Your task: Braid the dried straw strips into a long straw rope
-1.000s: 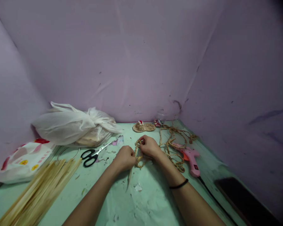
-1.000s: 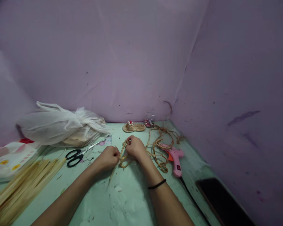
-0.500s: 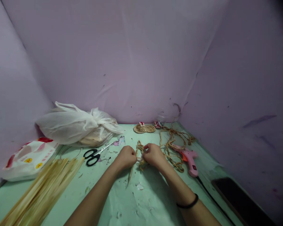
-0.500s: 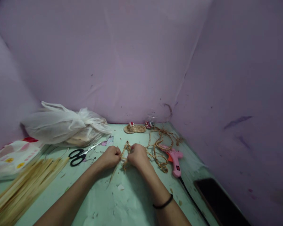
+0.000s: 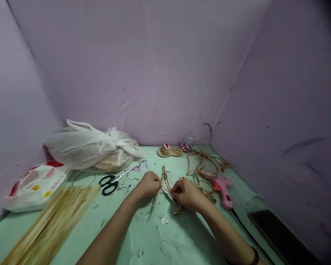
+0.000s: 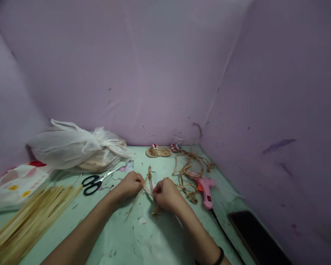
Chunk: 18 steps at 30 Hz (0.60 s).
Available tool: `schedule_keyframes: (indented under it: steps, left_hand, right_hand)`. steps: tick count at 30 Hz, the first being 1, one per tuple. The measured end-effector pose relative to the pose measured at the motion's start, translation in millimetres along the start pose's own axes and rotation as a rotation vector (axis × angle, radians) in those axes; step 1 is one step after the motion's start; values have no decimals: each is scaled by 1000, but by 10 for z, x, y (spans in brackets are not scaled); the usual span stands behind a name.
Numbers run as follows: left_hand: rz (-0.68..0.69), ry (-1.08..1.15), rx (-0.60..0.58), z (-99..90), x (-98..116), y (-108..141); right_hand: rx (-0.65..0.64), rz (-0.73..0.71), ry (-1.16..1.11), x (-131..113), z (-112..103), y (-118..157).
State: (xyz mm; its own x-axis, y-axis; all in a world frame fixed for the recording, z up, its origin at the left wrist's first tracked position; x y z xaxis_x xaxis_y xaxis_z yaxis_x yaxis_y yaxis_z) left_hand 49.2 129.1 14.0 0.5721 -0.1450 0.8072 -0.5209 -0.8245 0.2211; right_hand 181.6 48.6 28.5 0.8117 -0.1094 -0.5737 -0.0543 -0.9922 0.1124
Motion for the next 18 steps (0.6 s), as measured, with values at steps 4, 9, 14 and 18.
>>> schedule_keyframes:
  steps: [4, 9, 14, 18]
  left_hand:
    - [-84, 173, -127, 14, 50, 57]
    - [-44, 196, -243, -24, 76, 108]
    - [12, 156, -302, -14, 53, 113]
    - [54, 115, -347, 15, 34, 120]
  right_hand:
    - [166, 56, 152, 19, -71, 2]
    - [162, 103, 268, -34, -87, -53]
    - [126, 112, 373, -59, -160, -169]
    - [163, 130, 426, -45, -198, -262]
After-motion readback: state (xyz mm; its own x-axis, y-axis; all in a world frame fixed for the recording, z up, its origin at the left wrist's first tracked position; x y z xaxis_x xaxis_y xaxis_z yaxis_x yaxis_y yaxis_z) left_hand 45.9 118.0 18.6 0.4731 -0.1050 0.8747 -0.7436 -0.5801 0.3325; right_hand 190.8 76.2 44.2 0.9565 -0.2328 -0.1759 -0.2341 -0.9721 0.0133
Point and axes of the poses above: each hand's wrist, its own y-axis away from the middle knuckle, its own z-axis out of the palm, x = y × z, the point moved 1 cm from there along -y, towards the middle knuckle, and after that the axes turned 6 degrees about -z, right-handed, at the moved point
